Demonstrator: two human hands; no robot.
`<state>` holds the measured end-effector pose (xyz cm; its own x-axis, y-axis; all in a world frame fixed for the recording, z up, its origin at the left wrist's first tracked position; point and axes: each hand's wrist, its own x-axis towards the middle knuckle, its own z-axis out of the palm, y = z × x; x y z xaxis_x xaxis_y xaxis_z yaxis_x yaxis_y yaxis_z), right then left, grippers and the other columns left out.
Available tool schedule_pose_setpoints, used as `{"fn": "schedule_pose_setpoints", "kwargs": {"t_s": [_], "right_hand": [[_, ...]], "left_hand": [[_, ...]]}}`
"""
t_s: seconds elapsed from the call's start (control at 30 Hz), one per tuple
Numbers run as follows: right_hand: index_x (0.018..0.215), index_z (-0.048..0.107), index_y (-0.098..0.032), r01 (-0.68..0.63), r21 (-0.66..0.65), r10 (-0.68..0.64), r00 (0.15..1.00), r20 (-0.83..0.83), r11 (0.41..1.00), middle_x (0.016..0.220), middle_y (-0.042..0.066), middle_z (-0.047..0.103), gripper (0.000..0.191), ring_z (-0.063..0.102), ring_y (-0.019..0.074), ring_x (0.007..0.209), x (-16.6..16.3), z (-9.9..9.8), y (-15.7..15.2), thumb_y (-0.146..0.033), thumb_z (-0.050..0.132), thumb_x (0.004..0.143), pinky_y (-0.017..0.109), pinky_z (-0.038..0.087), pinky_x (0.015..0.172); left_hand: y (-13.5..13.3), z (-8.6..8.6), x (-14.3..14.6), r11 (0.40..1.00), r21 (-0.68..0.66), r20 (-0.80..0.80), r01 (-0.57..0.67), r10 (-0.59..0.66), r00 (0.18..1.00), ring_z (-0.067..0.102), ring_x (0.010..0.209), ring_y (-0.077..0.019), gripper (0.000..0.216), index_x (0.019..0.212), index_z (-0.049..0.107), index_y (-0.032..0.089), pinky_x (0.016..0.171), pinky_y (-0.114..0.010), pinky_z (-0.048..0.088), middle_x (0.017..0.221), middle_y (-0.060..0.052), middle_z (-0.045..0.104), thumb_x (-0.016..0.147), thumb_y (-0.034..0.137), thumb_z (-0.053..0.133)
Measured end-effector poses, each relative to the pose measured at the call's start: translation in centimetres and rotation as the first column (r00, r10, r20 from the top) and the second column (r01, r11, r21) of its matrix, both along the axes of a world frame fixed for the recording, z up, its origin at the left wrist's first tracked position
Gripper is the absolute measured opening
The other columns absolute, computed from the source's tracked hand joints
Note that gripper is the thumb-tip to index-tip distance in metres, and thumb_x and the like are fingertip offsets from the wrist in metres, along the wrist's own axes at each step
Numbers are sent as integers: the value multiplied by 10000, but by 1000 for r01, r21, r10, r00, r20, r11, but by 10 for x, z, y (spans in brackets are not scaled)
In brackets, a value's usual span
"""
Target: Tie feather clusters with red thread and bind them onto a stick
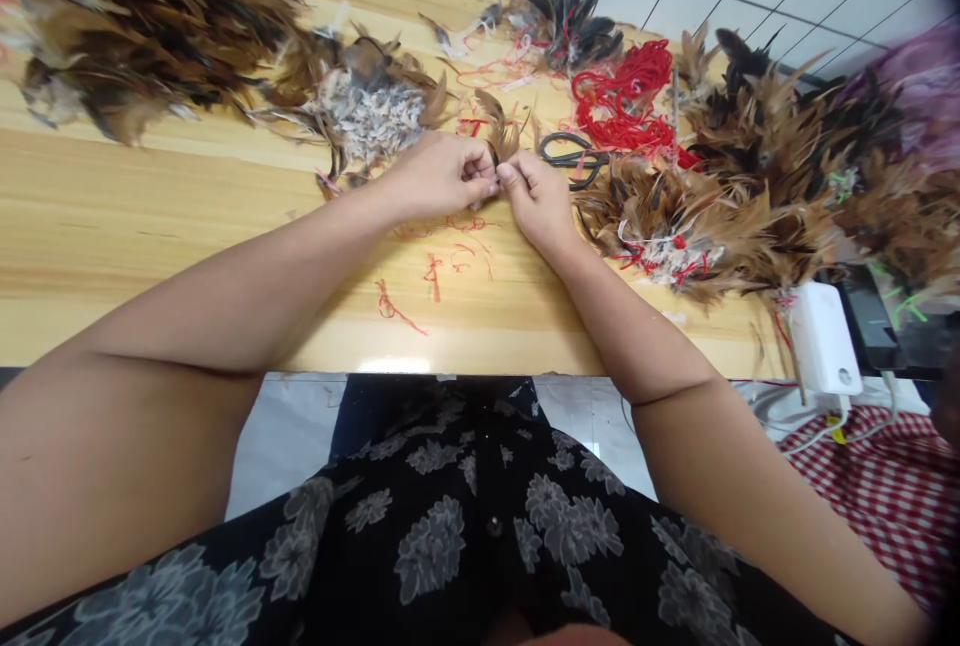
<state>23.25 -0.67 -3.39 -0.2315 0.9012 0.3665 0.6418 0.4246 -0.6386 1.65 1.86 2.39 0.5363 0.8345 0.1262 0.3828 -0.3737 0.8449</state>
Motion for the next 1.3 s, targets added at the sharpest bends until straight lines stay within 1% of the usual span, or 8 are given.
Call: {"fn": "schedule_pose_setpoints", "kwargs": {"t_s": [0.1, 0.3, 0.43, 0.53, 0.73, 0.9, 1.07, 1.3], "right_hand": [[1078, 697, -244, 17, -2, -17, 997, -74, 1000, 968, 43, 692, 554, 681, 228, 971, 0, 1, 0, -732, 460, 1189, 437, 617, 1026], [1114, 712, -237, 15, -25, -17, 993, -117, 1000, 952, 29, 652, 432, 679, 237, 1029, 0, 7, -1, -660, 627, 1144, 448, 606, 1061], [1119, 719, -234, 16, -49, -22, 991, -132, 999, 931, 19, 631, 460, 646, 224, 973, 1, 9, 0, -690, 659, 1118, 441, 595, 1028], [1102, 721, -235, 18, -71, -27, 991, -131, 997, 889, 4, 604, 453, 607, 205, 896, 1, 7, 2, -687, 696, 1099, 426, 586, 986], [978, 699, -245, 11, -86, -22, 991, -130, 996, 821, -1, 588, 483, 599, 212, 884, 1, 3, 7, -717, 699, 1081, 400, 562, 959], [939, 671, -248, 12, -16, -15, 988, -156, 1000, 871, 25, 628, 550, 629, 229, 948, -1, 11, 3, -775, 631, 1090, 428, 562, 1013], [957, 653, -257, -26, -64, 17, 991, -135, 998, 818, 2, 576, 599, 572, 206, 852, -3, 14, -1, -844, 613, 1072, 403, 556, 925], [1016, 683, -254, -74, -98, 67, 995, -80, 992, 780, -22, 531, 452, 544, 192, 812, -4, 13, -5, -700, 694, 1091, 390, 557, 907]], "left_hand": [[3, -2, 1, 991, -130, 159, 25, -4, 987, 693, 725, -198, 241, 790, 733, 211, 692, -280, 500, 724, -22, 735, 956, 201, 907], [-4, 12, 6, 943, -332, 222, 17, 60, 973, 625, 671, -154, 287, 843, 714, 209, 591, -299, 407, 764, -38, 764, 1061, 26, 678], [0, 6, 3, 931, -357, 306, 73, 43, 951, 680, 714, -174, 193, 935, 697, 205, 604, -283, 406, 780, -31, 778, 1021, 129, 852], [4, -1, 0, 924, -368, 364, 106, 38, 931, 721, 715, -183, 250, 987, 704, 206, 619, -259, 428, 769, -21, 773, 957, 166, 949], [6, 0, -1, 891, -444, 355, 93, 80, 931, 738, 672, -156, 219, 934, 744, 174, 629, -236, 454, 784, -47, 785, 985, 5, 873], [5, 0, 1, 895, -435, 382, 95, 88, 920, 699, 618, -139, 203, 879, 771, 159, 601, -228, 452, 757, -44, 775, 966, 24, 894], [7, -2, 1, 882, -463, 404, 91, 118, 907, 641, 594, -130, 169, 863, 791, 157, 571, -255, 470, 759, -53, 767, 935, 35, 884], [9, 0, -3, 839, -512, 495, 185, 112, 862, 628, 635, -132, 169, 815, 832, 185, 583, -264, 492, 748, -29, 748, 848, 20, 838]]}}
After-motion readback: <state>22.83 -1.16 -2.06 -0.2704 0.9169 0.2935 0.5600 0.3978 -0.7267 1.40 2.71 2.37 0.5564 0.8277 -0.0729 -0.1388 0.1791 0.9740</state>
